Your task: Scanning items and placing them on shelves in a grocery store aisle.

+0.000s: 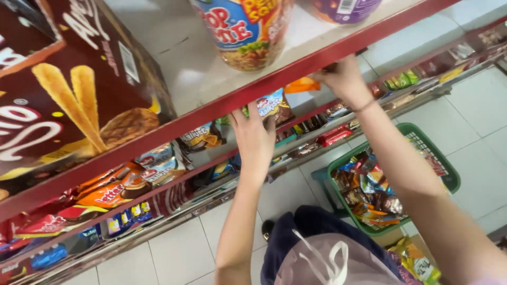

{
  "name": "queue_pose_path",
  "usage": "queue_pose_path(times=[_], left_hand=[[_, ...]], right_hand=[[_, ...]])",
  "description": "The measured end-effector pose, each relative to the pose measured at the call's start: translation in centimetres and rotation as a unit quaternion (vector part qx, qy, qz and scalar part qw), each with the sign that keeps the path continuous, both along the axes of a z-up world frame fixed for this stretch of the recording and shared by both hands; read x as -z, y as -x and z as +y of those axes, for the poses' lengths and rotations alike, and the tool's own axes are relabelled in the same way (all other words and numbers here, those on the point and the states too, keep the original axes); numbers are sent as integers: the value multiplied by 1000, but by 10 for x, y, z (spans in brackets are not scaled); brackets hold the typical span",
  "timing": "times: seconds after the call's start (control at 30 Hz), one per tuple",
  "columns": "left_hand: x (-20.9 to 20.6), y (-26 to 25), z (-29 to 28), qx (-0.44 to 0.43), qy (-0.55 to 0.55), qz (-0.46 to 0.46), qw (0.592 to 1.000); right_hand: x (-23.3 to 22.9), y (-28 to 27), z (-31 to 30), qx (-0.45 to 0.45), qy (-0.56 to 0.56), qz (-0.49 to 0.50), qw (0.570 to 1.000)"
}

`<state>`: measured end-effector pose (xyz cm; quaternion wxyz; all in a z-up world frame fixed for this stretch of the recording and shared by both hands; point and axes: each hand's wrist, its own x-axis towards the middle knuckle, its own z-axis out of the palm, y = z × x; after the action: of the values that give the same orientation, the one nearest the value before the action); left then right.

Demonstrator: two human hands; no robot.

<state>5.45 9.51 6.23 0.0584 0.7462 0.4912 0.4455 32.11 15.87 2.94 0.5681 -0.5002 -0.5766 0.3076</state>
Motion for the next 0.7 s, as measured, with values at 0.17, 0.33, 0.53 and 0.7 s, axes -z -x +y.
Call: queue_pose_path(times=[0.17, 0.33, 0.53, 0.7], left_hand=[[11, -13, 8, -6, 52, -38, 998], [16, -18, 8, -13, 60, -55, 997], [27, -18, 7, -17, 62, -56, 996], [28, -22, -10, -8, 67, -18, 998]], right_hand=[[39, -13, 61, 55, -109, -270, 955], [37, 0, 59, 73, -64, -256, 962], [32, 7, 57, 53, -132, -253, 957], [56, 4, 62, 47, -107, -256, 960]])
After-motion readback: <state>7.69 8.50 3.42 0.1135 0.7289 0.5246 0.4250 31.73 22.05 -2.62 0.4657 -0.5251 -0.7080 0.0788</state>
